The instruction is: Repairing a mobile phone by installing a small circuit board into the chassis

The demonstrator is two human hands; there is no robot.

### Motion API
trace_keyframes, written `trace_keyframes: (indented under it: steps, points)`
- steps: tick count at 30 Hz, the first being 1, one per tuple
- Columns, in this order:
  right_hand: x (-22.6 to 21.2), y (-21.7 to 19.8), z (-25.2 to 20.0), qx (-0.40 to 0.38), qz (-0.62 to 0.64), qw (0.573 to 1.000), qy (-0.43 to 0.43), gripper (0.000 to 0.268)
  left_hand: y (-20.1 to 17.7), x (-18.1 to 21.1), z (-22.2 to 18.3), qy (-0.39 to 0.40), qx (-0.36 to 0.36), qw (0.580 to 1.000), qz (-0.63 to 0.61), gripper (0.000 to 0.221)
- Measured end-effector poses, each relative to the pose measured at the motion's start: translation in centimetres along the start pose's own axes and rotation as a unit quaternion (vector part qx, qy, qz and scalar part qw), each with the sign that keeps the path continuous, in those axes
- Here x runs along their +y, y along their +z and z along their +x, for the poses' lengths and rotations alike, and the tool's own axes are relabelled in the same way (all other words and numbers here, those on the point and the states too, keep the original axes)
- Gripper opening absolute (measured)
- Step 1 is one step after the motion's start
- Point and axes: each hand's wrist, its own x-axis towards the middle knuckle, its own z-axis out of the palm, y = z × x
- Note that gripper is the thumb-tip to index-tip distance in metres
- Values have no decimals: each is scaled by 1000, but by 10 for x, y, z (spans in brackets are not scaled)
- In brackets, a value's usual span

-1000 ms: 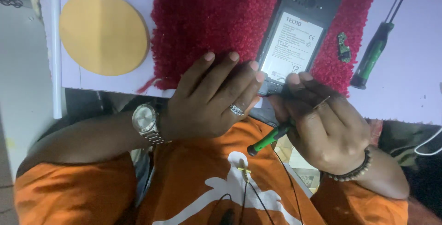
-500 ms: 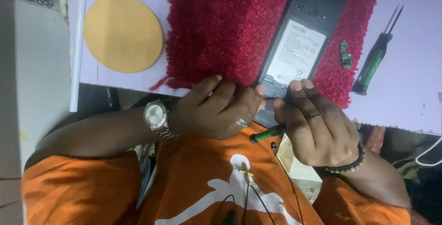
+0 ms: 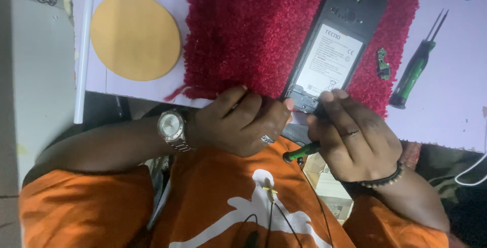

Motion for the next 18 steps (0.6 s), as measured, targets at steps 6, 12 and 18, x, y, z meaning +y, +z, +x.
trace_keyframes:
  steps: [6, 12, 18]
  points:
    - [5, 15, -7, 2, 108, 994, -23, 27, -1, -1, 0, -3, -16, 1000, -9, 8]
    - [5, 13, -15, 23, 74, 996, -35, 31, 1, -1, 0, -13, -3, 1000, 3, 12]
    - [3, 13, -15, 17, 69, 996, -48, 27, 0, -1, -1, -7, -11, 1000, -14, 9]
